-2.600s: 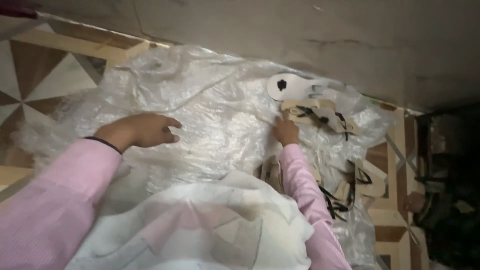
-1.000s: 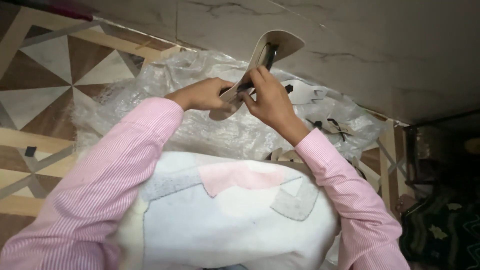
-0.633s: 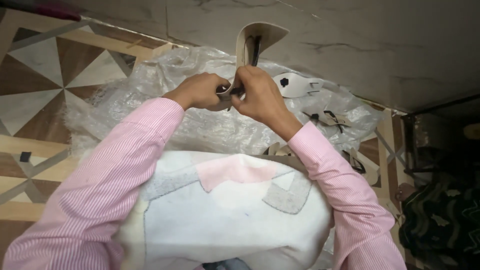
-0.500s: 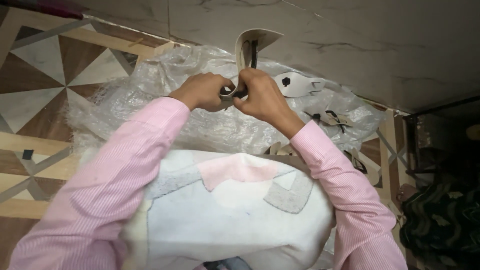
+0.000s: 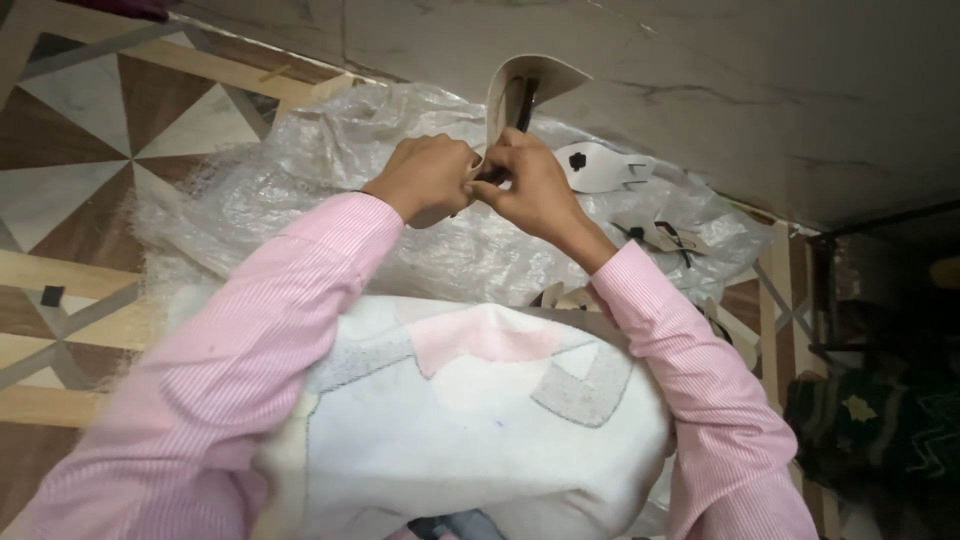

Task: The person assembles flip-flops by manually threading straps through soles.

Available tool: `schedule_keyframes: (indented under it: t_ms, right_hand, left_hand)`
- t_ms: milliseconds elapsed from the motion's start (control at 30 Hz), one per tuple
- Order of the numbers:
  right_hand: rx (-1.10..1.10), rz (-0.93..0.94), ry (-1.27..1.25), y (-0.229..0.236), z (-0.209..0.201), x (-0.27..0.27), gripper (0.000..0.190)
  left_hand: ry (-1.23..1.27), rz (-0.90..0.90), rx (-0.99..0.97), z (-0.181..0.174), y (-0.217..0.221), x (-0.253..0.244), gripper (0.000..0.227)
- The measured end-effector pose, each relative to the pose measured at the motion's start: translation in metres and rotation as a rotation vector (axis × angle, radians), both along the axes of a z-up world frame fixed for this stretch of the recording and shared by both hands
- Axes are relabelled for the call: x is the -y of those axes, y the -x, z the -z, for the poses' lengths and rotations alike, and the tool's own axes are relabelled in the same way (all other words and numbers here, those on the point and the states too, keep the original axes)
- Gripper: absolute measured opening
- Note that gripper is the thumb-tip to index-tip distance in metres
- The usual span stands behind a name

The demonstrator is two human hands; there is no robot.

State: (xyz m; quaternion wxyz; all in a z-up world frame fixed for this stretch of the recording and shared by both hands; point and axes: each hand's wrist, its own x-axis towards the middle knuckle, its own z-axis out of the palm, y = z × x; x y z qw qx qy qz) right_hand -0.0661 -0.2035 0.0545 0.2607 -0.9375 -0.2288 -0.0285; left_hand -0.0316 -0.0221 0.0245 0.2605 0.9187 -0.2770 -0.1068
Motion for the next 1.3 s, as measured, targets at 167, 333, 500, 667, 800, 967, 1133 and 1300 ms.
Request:
schedule_keyframes:
  t_ms: [167, 333, 500, 667, 800, 967, 1133, 1300]
  right_hand:
    - [-0.273, -0.040, -0.334, -0.006, 0.012, 0.019, 0.027]
    - [-0.094, -0.179, -0.280, 0.005, -0.014, 0.010, 0.033]
    - [0.080, -0.049, 0.219, 0.014, -0.019, -0.011, 0.043]
    - [-0.138, 0.104, 0.229, 0.007, -0.010, -0.004, 0.026]
    - [-0.209, 0.240, -0.100, -0.007, 0.005, 0.024, 0.039]
    - [-0.343, -0.063, -0.441, 0.006, -0.046, 0.005, 0.029]
    - [-0.390, -0.099, -0.541, -0.009, -0.004, 0.025, 0.032]
    - [0.069, 0.524, -0.371, -0.026, 0.021, 0.054, 0.054]
  left_hand:
    - [-0.062, -0.025, 0.045, 0.014, -0.014, -0.013, 0.013]
    - [0.063, -0.075, -0.099, 0.008, -0.026, -0.042, 0.019]
    - [0.082, 0.078, -0.193, 0.017, -0.023, -0.033, 0.026]
    - [-0.160, 0.089, 0.025, 0.034, -0.026, -0.029, 0.021]
    - [-0.332, 0.023, 0.144, 0.050, -0.041, -0.051, 0.022]
    - [-0.128, -0.053, -0.063, 0.029, -0.031, -0.051, 0.041]
    - [0.122, -0.038, -0.227, 0.029, -0.029, -0.032, 0.039]
    - [0.456, -0.093, -0.265, 0.007, -0.018, -0.023, 0.046]
